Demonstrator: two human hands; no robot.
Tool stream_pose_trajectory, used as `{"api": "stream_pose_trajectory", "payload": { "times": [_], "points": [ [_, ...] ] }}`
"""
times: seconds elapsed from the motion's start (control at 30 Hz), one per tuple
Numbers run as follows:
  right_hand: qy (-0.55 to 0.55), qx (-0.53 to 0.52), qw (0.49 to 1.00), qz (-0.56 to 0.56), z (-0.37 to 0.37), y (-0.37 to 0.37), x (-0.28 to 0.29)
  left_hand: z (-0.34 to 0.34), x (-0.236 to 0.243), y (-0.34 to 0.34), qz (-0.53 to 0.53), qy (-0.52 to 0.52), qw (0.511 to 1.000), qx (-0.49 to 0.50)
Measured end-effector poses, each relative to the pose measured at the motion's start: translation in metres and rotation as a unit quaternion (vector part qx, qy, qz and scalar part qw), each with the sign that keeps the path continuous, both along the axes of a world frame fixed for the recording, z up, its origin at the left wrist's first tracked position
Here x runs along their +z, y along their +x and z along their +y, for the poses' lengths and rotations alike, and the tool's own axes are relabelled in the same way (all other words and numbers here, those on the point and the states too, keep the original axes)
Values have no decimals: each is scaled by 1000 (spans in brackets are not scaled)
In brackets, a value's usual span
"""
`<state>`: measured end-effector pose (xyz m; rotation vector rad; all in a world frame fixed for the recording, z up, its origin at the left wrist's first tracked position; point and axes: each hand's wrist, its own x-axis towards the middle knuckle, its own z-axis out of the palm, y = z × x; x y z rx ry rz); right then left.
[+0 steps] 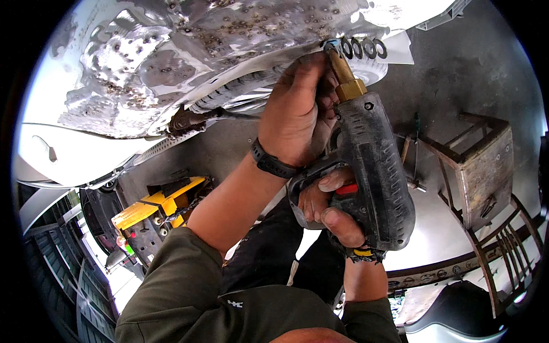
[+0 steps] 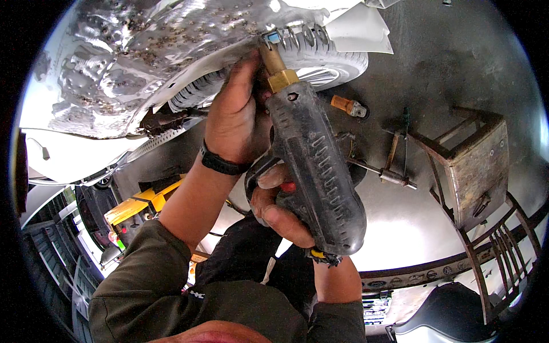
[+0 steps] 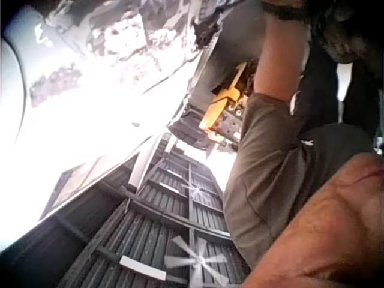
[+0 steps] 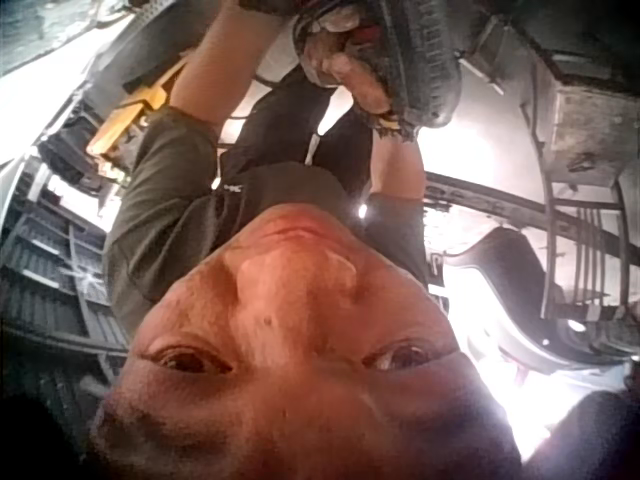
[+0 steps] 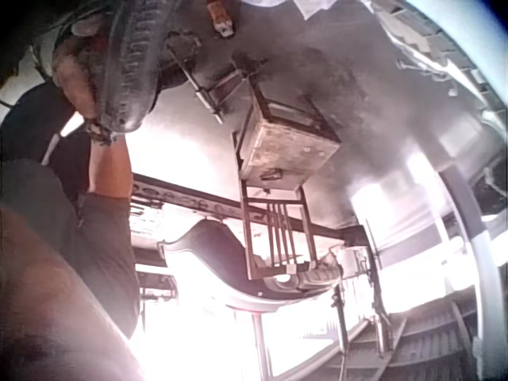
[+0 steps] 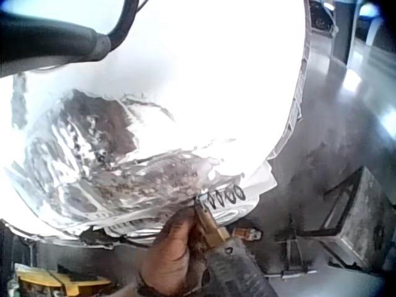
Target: The person welds metal rings onto a car fender using a spot welding gun, passes a metal rod through the rings to pull out dents with a slide hammer, and taps the panel with a hammer.
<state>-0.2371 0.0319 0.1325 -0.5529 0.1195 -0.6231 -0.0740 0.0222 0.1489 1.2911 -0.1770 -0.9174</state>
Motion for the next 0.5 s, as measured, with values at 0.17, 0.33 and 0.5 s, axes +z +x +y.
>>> {"api": "stream_pose_trajectory", "payload": {
  "times": [0.17, 0.33, 0.5],
  "points": [
    [-20, -12, 1000, 5, -3, 1, 0, 6, -9, 4, -4, 15, 1000, -22],
    [4, 3, 1000, 14, -5, -4, 4, 14, -11, 12, -268, 73, 949, -149],
    [-16, -5, 998, 58, -3, -8, 5, 6, 2, 0, -200, 78, 974, -77]
  ]
}}
